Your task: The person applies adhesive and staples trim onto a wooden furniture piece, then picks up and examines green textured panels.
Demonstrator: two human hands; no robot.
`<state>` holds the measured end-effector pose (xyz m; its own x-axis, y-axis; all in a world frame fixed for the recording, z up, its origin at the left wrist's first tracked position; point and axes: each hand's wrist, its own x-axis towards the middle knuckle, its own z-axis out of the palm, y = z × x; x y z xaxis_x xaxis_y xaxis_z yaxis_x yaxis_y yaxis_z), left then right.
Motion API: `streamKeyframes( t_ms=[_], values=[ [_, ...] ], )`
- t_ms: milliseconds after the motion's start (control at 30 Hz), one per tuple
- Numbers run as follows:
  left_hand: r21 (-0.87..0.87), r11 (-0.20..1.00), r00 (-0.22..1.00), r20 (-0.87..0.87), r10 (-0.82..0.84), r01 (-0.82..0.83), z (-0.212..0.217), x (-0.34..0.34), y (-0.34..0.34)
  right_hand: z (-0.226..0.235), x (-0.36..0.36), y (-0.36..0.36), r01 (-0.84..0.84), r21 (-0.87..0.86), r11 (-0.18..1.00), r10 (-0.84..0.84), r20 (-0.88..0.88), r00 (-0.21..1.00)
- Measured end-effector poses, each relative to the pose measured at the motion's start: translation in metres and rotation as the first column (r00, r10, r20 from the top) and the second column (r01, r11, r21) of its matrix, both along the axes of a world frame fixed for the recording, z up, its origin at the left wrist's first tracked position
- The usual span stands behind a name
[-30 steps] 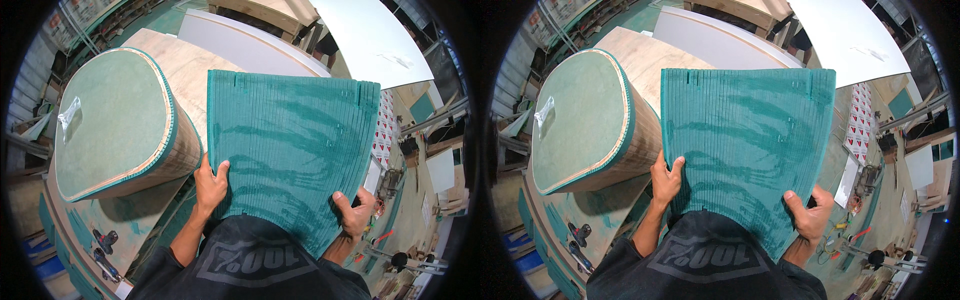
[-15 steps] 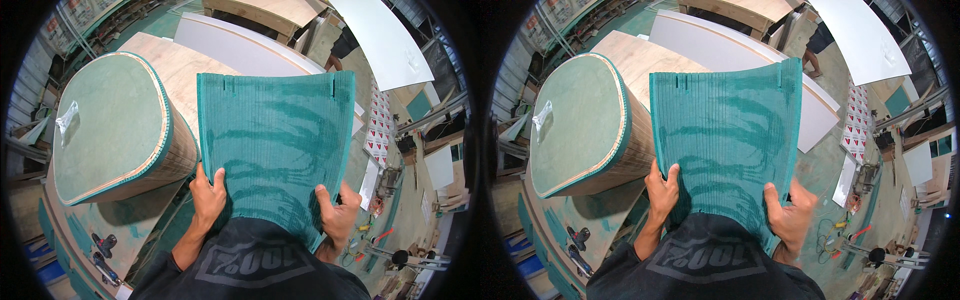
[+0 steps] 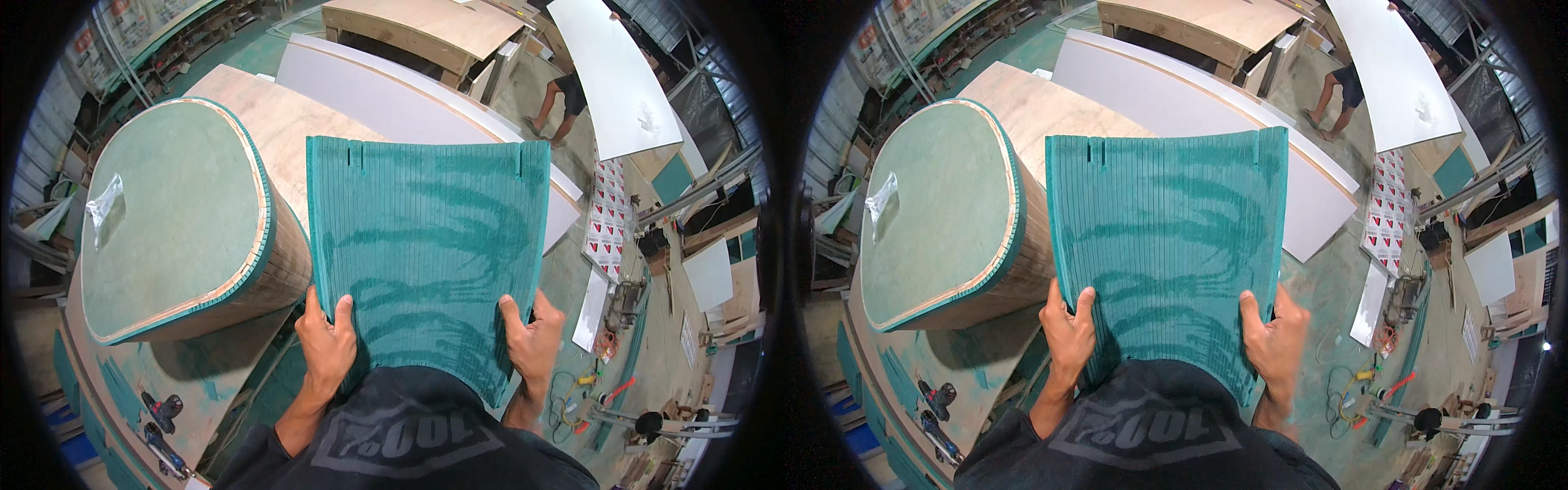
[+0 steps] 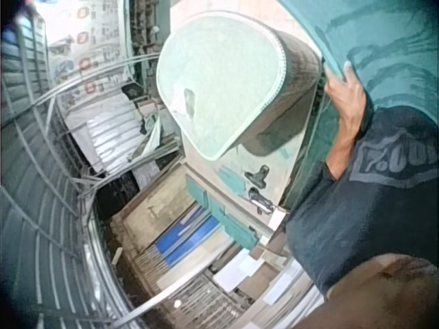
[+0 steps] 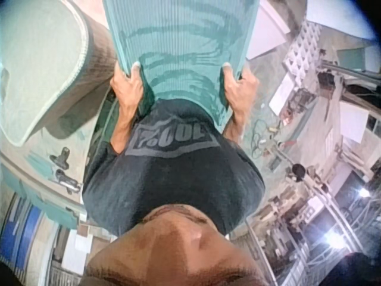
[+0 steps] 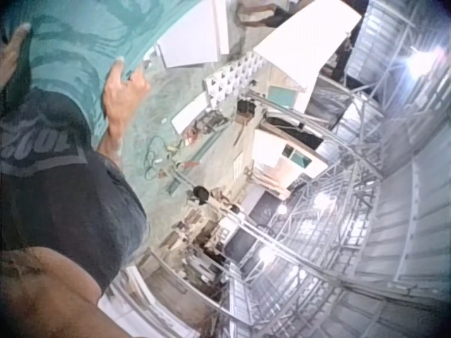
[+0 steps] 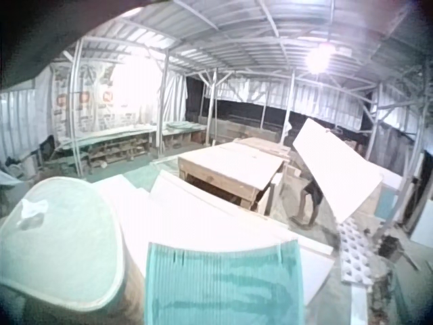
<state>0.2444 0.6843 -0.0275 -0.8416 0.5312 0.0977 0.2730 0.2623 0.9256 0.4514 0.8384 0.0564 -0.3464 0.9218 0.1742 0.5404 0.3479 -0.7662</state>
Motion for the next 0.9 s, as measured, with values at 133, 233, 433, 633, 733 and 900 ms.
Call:
streamKeyframes(
  t_ms=[133,233,433,633,733,900],
  values=[
    [0.038,0.999,1.000,0.012,-0.022,0.022,0.004,-0.003,0.001,-0.007,-0.002,0.005,-0.026,0.013,1.000,0.027,-0.049,0.998],
    [0.060,0.998,1.000,0.009,-0.017,0.016,0.007,-0.003,-0.002,-0.011,0.002,0.009,-0.043,0.009,0.999,0.044,-0.022,0.999],
    [0.056,0.998,0.998,0.057,0.015,-0.019,0.007,-0.001,-0.005,-0.008,0.005,0.008,-0.024,-0.036,0.999,0.023,-0.026,0.999],
    [0.247,0.966,0.997,-0.006,0.078,-0.074,-0.024,-0.012,0.004,-0.012,0.003,0.016,-0.099,0.064,0.993,0.104,-0.085,0.991],
    [0.300,0.945,0.986,-0.059,0.158,-0.134,-0.032,-0.011,0.007,-0.024,0.013,0.025,-0.108,-0.026,0.994,0.106,-0.056,0.993],
    [0.340,0.935,0.966,-0.192,0.176,-0.102,-0.061,-0.013,0.009,-0.059,0.011,0.026,-0.020,-0.144,0.989,-0.027,-0.311,0.950]
  ],
)
